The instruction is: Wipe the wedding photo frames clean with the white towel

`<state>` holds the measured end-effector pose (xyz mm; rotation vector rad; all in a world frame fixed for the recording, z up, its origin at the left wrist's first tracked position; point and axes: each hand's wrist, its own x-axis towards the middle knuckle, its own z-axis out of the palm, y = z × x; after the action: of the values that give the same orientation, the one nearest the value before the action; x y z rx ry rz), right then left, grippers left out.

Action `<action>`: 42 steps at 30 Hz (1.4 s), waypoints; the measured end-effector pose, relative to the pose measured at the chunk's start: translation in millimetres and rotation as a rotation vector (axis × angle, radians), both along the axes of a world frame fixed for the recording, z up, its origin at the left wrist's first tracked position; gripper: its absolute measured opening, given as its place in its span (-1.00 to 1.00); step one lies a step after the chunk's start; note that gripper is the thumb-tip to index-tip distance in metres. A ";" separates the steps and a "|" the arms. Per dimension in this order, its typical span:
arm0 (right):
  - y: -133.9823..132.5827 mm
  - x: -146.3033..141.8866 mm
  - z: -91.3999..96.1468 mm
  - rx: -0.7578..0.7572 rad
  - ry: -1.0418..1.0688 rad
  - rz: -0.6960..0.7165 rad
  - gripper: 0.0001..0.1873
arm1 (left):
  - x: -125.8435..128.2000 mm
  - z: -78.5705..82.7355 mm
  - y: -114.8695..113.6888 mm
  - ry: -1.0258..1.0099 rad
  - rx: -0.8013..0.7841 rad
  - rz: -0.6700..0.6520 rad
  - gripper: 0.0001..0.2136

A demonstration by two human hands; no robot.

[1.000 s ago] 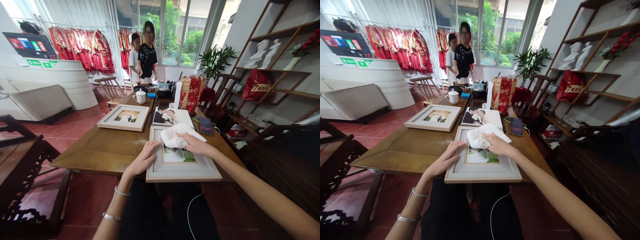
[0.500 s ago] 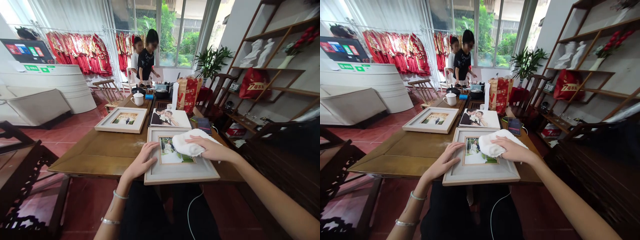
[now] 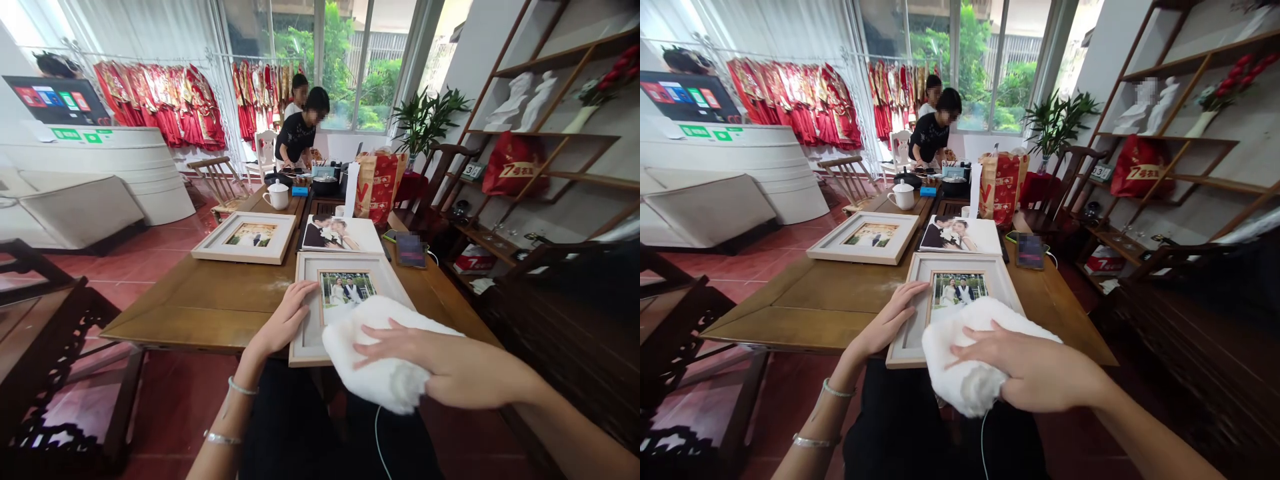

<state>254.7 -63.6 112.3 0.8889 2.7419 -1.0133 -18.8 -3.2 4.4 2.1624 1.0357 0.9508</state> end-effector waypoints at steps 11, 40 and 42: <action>83.9 23.6 -46.5 0.421 -0.151 -0.552 -0.29 | -3.3 -5.7 2.6 -0.006 0.022 -0.023 -0.48; 98.4 27.2 -46.8 0.535 -0.259 -0.574 -0.28 | -5.3 -4.2 -0.2 -0.020 0.031 -0.041 -0.46; 111.9 17.2 -51.1 0.545 -0.236 -0.577 -0.28 | -5.1 -4.1 -0.4 -0.021 0.023 -0.039 -0.46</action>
<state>271.9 48.3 61.2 1.8127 2.6288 -0.1429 -23.8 -3.6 0.3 2.1791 0.9738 0.9699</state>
